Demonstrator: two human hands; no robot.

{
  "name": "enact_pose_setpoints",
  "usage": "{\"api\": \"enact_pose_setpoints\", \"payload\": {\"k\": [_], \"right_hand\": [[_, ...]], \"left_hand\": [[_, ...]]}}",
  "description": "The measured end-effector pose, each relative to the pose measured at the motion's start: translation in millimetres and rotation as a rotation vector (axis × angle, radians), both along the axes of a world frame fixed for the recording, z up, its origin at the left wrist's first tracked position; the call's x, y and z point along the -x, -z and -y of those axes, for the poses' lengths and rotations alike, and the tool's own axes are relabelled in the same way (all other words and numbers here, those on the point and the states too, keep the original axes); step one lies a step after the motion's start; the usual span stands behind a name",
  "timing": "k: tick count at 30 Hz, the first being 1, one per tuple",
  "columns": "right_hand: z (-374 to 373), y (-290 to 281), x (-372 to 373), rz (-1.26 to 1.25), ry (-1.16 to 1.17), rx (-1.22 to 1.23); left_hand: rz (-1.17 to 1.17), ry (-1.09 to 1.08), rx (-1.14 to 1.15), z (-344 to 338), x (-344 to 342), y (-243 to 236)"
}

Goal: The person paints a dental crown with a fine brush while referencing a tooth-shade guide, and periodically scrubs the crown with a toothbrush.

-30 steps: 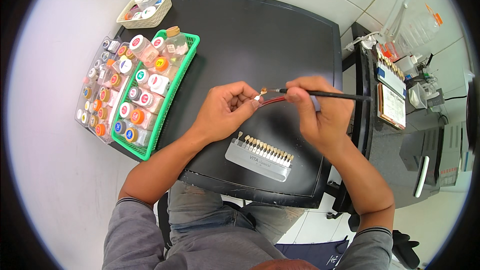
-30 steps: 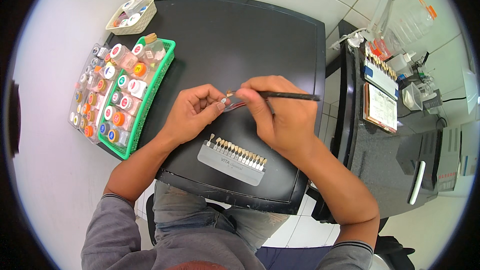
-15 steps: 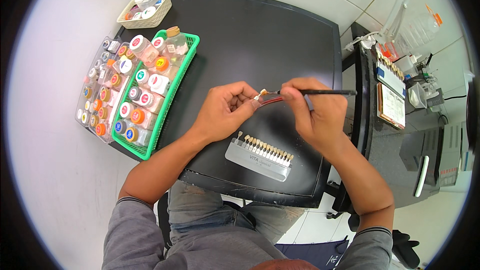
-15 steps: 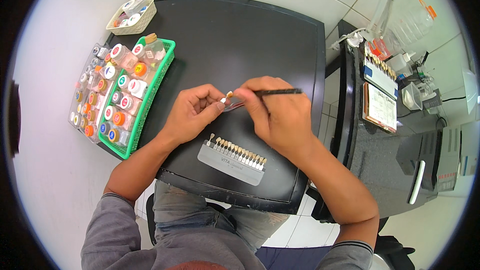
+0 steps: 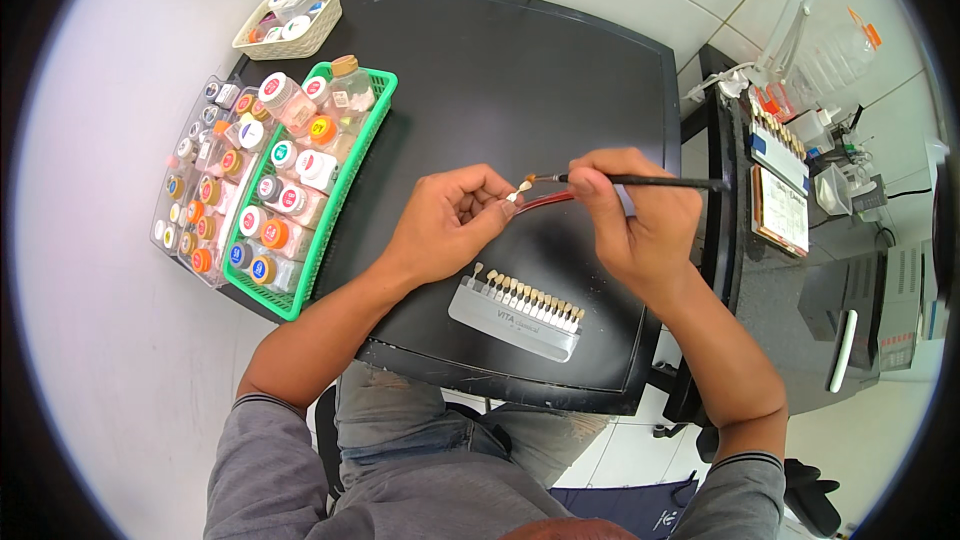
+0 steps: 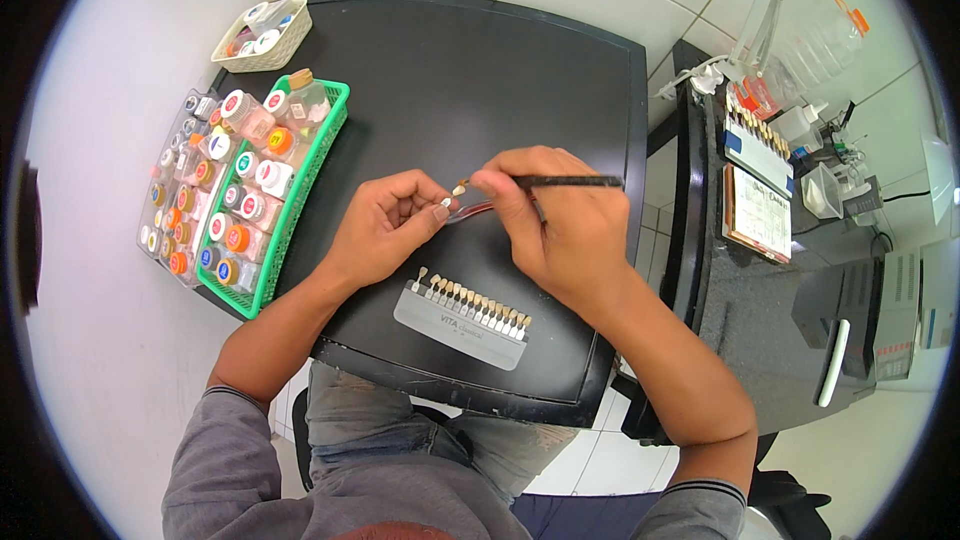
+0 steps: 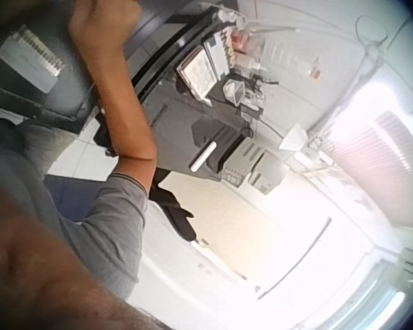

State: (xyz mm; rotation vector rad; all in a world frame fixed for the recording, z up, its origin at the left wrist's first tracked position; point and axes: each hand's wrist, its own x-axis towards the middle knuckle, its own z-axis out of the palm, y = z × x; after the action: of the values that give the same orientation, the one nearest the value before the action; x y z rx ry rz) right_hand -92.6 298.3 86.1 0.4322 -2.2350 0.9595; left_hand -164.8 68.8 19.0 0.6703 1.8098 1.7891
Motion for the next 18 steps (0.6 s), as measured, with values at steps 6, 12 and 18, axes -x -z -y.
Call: {"api": "enact_pose_setpoints", "payload": {"k": [6, 12, 18], "right_hand": [[-0.3, -0.3, 0.3, 0.018, -0.017, 0.015], [-0.1, 0.5, 0.3, 0.011, -0.027, 0.003], [-3.9, 3.2, 2.6, 0.026, 0.034, 0.011]], "left_hand": [[0.0, 0.004, 0.008, 0.1, -1.1, -1.0], [-0.018, -0.005, 0.004, 0.0, -1.6, -1.7], [-0.031, -0.015, 0.015, 0.6, -0.8, -2.0]]}}
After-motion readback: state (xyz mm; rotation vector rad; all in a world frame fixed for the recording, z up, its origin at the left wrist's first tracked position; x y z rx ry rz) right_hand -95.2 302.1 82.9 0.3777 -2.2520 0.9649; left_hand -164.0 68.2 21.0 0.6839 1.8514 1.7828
